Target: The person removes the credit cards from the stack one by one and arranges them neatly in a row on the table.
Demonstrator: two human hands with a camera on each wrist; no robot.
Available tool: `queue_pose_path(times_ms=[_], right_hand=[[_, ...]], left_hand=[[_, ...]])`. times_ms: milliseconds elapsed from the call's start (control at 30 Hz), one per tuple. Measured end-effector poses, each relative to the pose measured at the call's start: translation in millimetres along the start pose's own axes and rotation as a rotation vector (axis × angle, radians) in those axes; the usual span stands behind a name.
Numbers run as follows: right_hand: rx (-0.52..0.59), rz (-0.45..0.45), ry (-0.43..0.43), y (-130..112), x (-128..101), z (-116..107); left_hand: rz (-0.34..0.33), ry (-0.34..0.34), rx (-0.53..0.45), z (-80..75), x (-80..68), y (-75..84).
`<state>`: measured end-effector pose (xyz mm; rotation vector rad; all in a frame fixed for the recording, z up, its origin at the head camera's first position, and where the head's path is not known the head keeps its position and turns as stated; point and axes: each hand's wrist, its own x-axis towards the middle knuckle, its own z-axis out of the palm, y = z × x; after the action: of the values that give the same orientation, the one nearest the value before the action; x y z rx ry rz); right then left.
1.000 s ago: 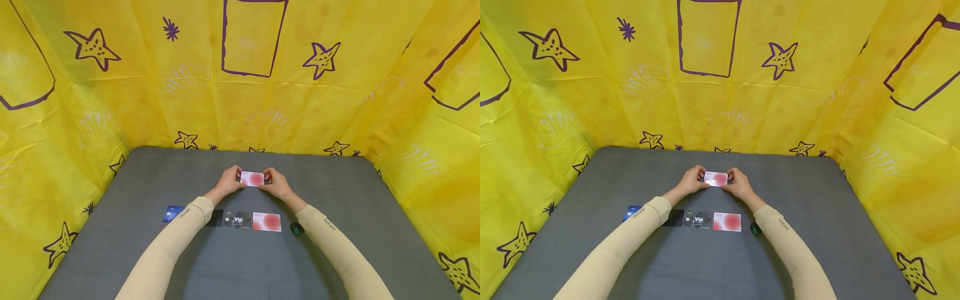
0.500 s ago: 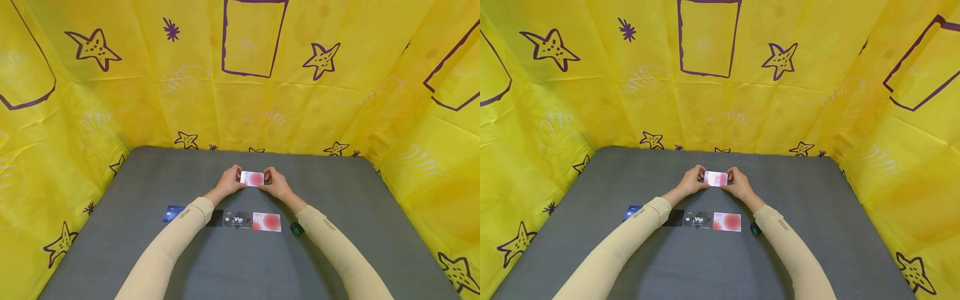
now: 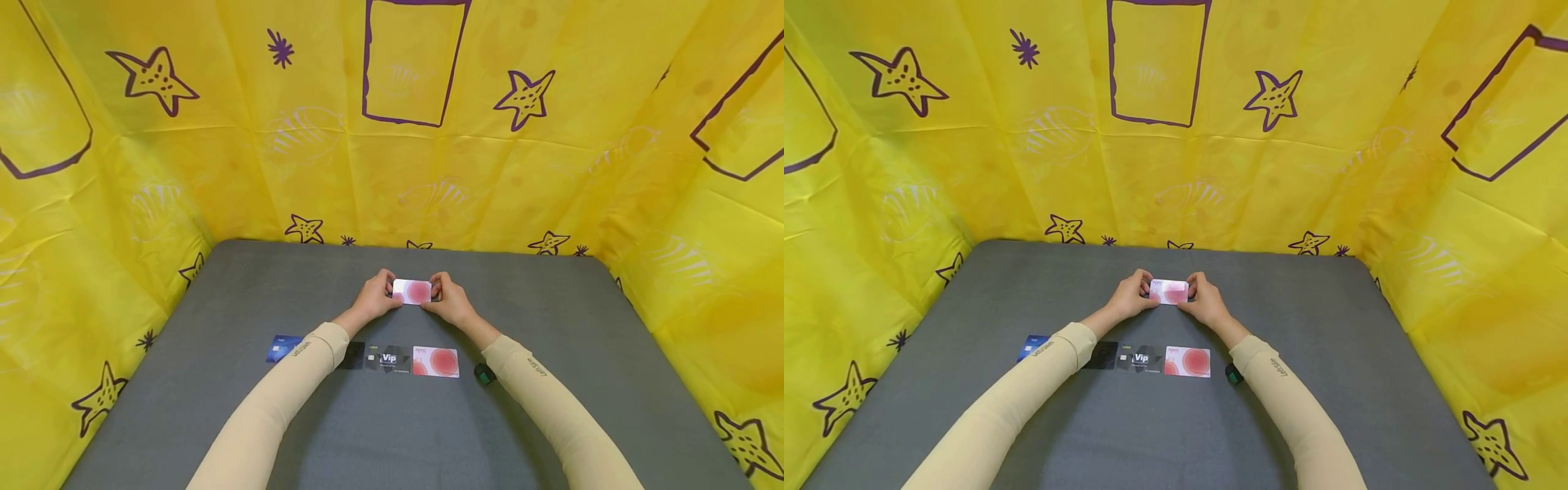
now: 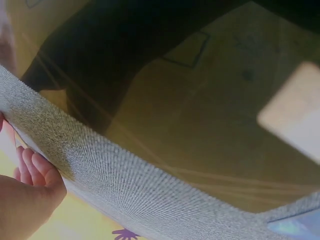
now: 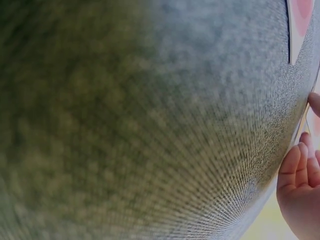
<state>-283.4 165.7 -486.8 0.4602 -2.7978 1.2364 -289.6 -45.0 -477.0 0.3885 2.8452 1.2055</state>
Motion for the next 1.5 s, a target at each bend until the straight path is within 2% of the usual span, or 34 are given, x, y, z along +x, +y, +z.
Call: queue_pose_path(times_ms=[400,867,1167,1500], right_hand=[[-0.006,0.025,-0.015,-4,-4,-3],[0.013,0.015,0.002,-6,-16,-6],[0.039,0.0,0.013,-5,-28,-10],[0.043,-0.005,0.014,-9,-41,-16]], left_hand=[[0.0,-0.014,-0.009,-0.7,-4.1,2.0],[0.043,-0.019,-0.025,-0.4,-11.0,3.5],[0.031,-0.042,-0.025,-0.3,-19.0,9.7],[0.086,-0.044,-0.046,-1.3,-30.1,15.4]])
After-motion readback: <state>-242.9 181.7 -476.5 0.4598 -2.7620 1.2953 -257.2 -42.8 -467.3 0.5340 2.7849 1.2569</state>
